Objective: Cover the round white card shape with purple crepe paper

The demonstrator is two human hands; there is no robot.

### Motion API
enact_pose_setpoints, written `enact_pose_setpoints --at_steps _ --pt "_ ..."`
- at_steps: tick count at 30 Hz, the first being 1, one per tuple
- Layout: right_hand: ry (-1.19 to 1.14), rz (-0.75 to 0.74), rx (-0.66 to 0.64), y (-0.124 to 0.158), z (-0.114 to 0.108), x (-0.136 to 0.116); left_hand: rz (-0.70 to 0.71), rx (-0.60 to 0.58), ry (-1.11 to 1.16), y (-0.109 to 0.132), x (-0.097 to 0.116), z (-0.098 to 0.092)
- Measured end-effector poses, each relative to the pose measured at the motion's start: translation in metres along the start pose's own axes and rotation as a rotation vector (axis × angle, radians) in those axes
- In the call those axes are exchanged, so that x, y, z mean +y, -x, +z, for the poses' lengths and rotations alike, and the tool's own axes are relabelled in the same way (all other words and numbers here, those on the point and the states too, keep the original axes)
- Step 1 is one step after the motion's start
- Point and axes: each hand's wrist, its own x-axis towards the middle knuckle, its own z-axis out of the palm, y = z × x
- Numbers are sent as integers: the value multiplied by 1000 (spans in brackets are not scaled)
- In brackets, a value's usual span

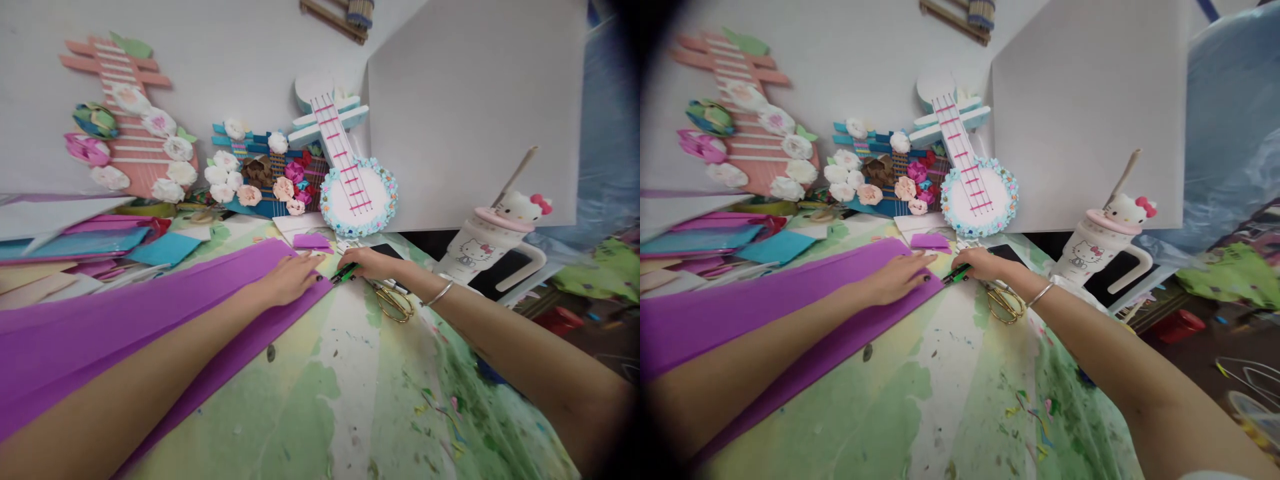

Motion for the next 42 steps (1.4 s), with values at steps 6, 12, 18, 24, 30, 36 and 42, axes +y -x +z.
enact_pose_setpoints --at_steps 6,12,18,24,30,36,42 --pt "14 8 23 3 3 -3 62 -160 -20 4 4 25" --pt "17 0 34 5 5 1 71 -151 -54 8 5 23" --pt "19 -12 40 6 6 1 68 -148 -79 10 11 24" --pt "20 -24 40 5 6 2 53 -147 -77 11 13 27" --pt "22 -15 26 8 1 0 67 -185 -82 10 14 25" --pt "27 -5 20 7 3 0 57 -179 -92 13 17 24" --pt "3 -27 11 9 1 0 65 -159 -62 13 19 22"
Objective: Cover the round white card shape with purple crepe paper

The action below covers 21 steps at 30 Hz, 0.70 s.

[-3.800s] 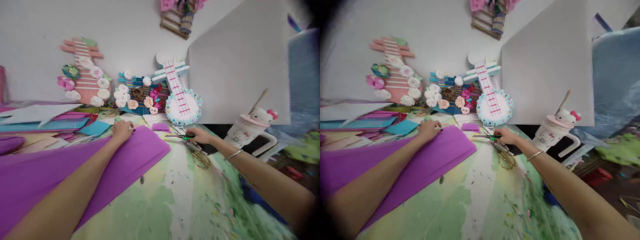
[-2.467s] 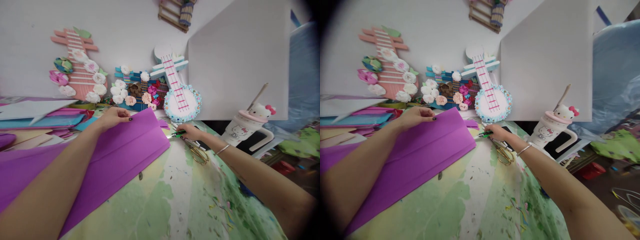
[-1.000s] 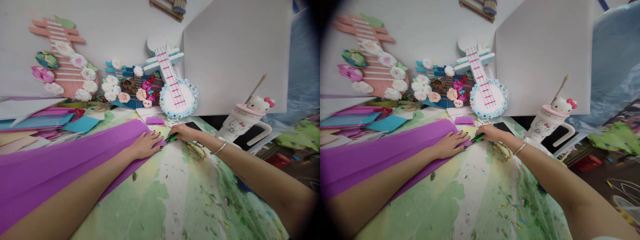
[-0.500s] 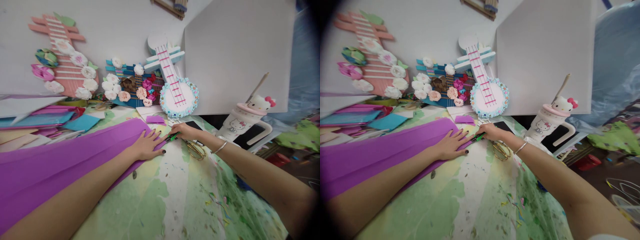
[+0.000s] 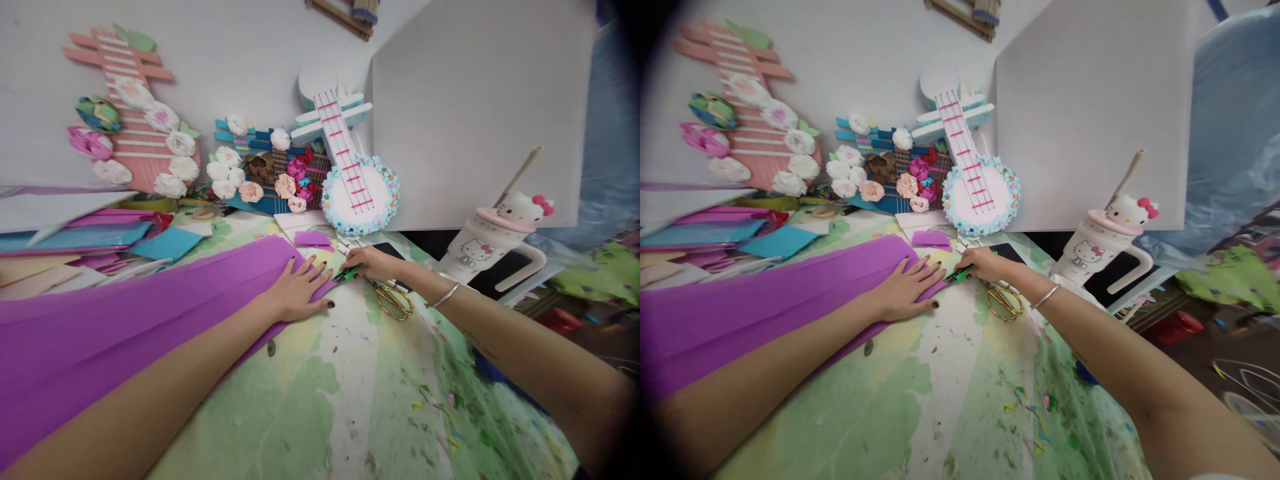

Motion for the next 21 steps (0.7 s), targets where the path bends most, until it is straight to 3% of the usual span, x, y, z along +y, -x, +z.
enact_pose_setpoints --at_steps 5,21 --pt "-12 -16 23 1 0 1 -34 -1 118 -2 -4 -1" --pt "38 -45 62 1 10 6 -4 -21 -12 -4 -3 5"
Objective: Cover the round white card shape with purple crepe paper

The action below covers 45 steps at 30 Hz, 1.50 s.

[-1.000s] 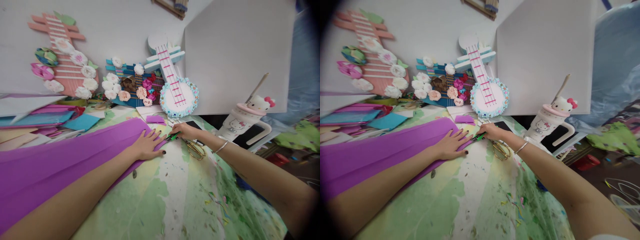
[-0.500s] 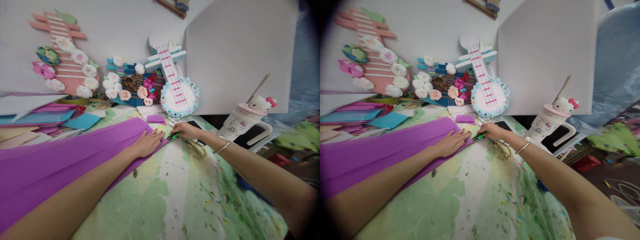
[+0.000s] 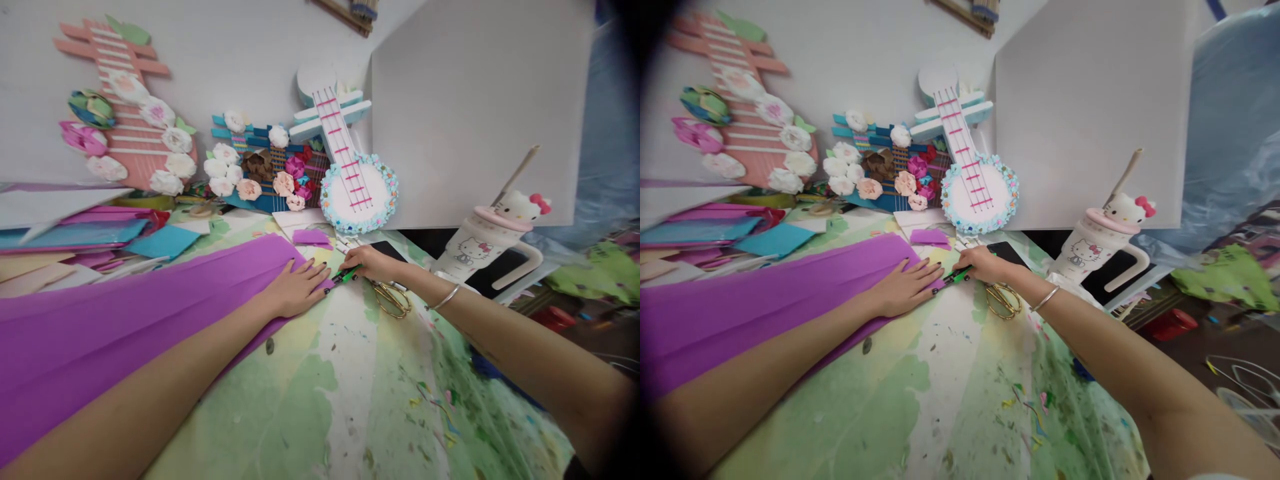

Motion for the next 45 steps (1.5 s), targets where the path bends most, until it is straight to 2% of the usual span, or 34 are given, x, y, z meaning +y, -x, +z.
enact_pose_setpoints --at_steps 12,19,26,28,33,39,45 --pt "19 -7 3 7 -2 -6 -5 -11 17 -1 -1 -1" --pt "22 16 8 13 -1 -1 -11 -12 21 0 -2 -2" --pt "31 23 4 18 -8 -6 -8 -7 102 0 -2 -2" --pt "23 19 8 15 -8 -8 -15 31 178 0 -5 -3" --pt "-7 -4 16 3 -6 -9 -30 226 402 0 -15 -6" --pt "-22 -15 16 1 -2 -14 -16 107 295 -2 -15 -3" --pt "-15 22 13 12 -4 -10 -31 87 262 -2 -14 -3"
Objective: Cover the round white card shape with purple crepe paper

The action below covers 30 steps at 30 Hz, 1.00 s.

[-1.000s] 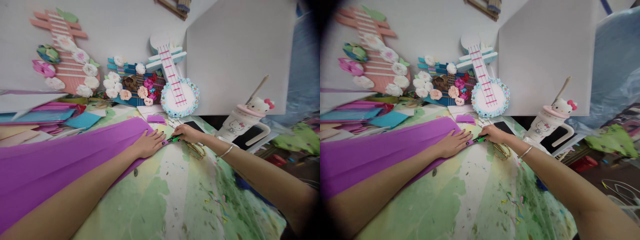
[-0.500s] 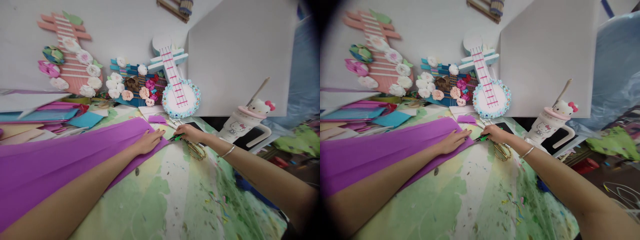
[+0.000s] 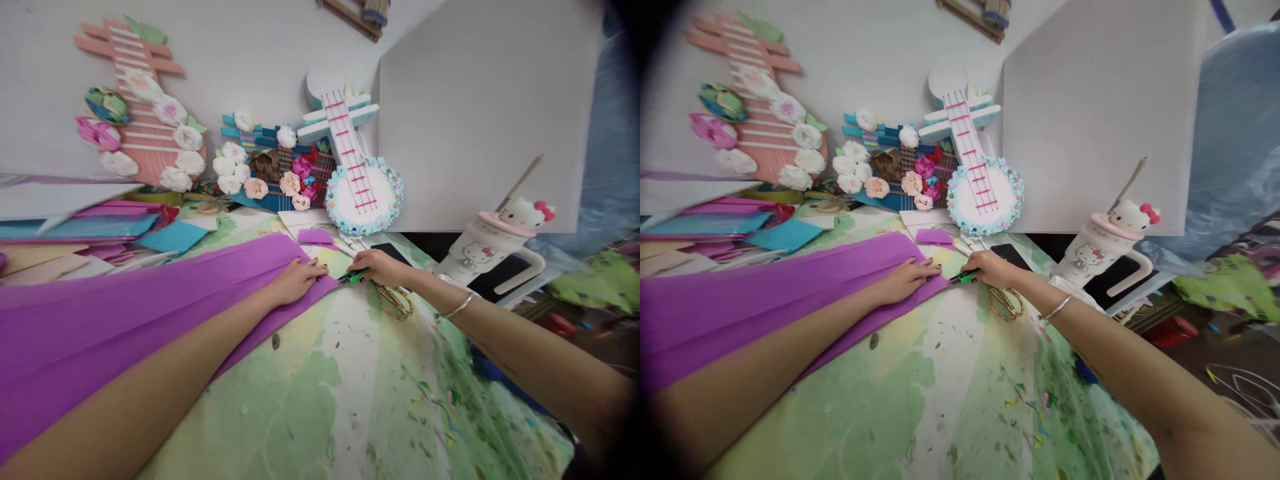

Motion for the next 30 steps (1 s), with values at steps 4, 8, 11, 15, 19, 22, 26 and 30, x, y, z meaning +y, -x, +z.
enact_pose_setpoints --at_steps 4,8,11,15,19,22,26,30 --pt "8 18 6 2 -2 2 -9 1 -4 0 2 -1" --pt "6 -2 11 -4 -1 -6 -6 6 -14 0 2 0" --pt "-13 -32 16 -10 2 -14 -4 12 -20 0 1 1" --pt "-23 -17 15 -7 3 -15 2 22 -17 0 1 2" --pt "-23 -1 19 0 -1 -10 3 34 -7 -1 0 3" --pt "7 -15 31 -2 -1 -11 2 38 -2 -3 -1 4" --pt "3 -51 48 -10 5 -16 8 43 -5 -3 -3 5" --pt "-5 -82 55 -13 8 -19 7 45 -11 -2 -3 5"
